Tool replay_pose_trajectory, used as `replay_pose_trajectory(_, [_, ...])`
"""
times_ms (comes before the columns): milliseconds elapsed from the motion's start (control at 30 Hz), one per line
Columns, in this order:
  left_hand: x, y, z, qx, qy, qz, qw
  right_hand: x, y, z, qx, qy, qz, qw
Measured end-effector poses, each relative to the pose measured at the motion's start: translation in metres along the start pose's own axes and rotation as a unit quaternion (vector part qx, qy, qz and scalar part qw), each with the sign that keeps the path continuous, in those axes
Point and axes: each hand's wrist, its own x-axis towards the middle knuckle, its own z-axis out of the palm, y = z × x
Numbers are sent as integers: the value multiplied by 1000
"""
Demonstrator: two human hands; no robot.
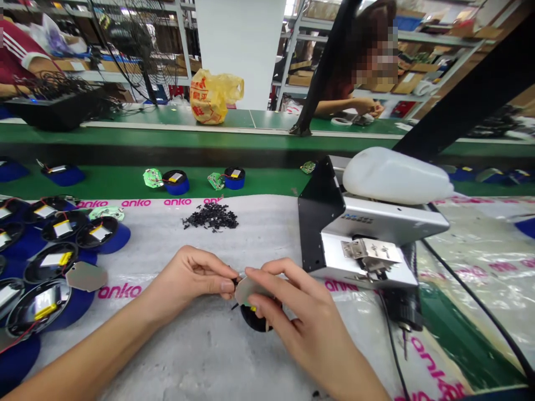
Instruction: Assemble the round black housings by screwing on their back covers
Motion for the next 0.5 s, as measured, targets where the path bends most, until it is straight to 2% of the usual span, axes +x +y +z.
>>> replay_pose_trajectory(167, [-2,5,6,28,22,2,999,2,-3,2,-66,20,-51,996])
replay_pose_trajectory(300, [-2,9,8,55,25,-10,998,3,-4,2,-93,-4,-70,993])
replay_pose_trajectory(400, [-2,9,7,22,12,-17,1000,4,-5,-2,-142,-27,-74,987])
replay_pose_trajectory(500, [-3,7,8,-7,23,-2,1000,4,-5,-7,-217,-54,-79,971])
